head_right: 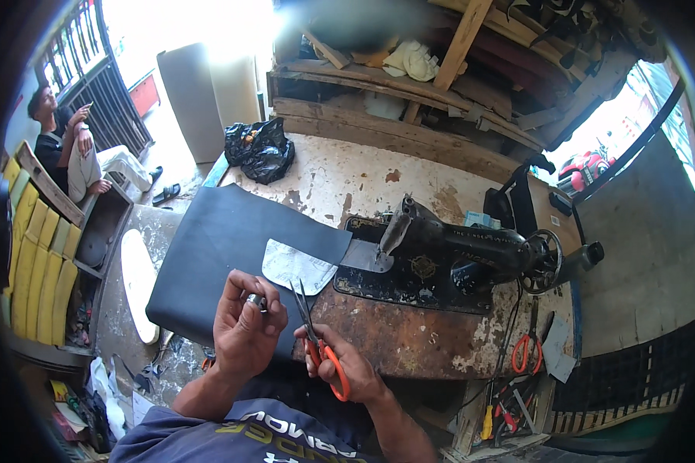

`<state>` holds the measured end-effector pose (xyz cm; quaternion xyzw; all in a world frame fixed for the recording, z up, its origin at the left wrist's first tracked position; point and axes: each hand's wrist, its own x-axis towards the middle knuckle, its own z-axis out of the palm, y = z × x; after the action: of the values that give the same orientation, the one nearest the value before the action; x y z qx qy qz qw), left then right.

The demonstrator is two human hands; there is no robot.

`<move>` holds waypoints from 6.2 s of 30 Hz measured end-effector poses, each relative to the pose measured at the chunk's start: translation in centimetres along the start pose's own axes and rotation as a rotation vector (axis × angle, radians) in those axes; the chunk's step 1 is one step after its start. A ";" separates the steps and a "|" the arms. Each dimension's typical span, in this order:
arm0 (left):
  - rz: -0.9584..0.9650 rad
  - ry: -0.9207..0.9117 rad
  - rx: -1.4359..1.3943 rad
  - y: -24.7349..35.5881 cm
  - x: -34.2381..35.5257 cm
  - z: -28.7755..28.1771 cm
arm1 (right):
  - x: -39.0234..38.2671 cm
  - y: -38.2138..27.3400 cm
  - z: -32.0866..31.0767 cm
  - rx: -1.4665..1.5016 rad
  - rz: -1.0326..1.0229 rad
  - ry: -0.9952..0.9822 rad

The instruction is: The person places a paper template onto a piece of black material, aligns it, and then uses a sewing machine to stitch around the template before trimming the excess material with shears.

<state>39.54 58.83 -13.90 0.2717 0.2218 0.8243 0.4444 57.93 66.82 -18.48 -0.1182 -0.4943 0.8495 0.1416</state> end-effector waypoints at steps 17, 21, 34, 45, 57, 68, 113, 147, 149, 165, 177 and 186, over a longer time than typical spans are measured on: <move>0.008 0.103 0.089 -0.9 1.1 -0.3 | 2.9 -0.6 -1.1 0.070 0.001 -0.021; -0.038 0.139 0.046 -1.3 1.1 -1.4 | -1.0 -0.5 -2.1 -0.068 0.168 0.204; -0.797 -0.921 0.663 -11.3 -8.9 -5.9 | -12.7 -5.4 -11.5 -1.591 0.129 1.227; -1.060 -0.570 0.992 -22.9 -9.9 -20.0 | -35.3 -2.6 -4.6 -1.588 0.783 1.723; -0.982 -0.410 1.576 -16.6 -4.8 -31.0 | -12.5 -10.1 -2.5 -1.741 0.399 1.633; -1.007 -0.420 1.551 -18.6 -4.1 -31.7 | 1.5 -7.6 -3.8 -1.591 0.227 1.033; -0.979 -0.448 1.520 -25.5 -0.6 -28.6 | 10.3 -1.3 -4.4 -0.181 -0.296 0.956; 0.234 -0.779 1.120 -1.8 8.2 0.4 | -1.6 -7.1 0.3 -1.513 -0.569 0.739; 0.284 -0.628 1.141 -1.8 9.4 -0.3 | -1.9 -10.5 -2.9 -1.574 -0.731 0.726; 0.208 -0.516 1.194 -8.5 24.7 -4.3 | -10.3 -20.3 -23.4 -1.176 -0.286 1.607; 0.389 -0.584 1.154 -9.8 24.1 -4.1 | -0.9 2.8 -6.5 -1.683 -0.148 1.133; 0.417 -0.602 1.192 -10.6 24.0 -4.6 | -0.8 3.4 -7.6 -1.563 -0.141 1.124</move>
<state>32.06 84.12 -17.78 0.7227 0.4466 0.5190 0.0941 60.80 71.07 -25.07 -0.5384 -0.7863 0.0893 0.2897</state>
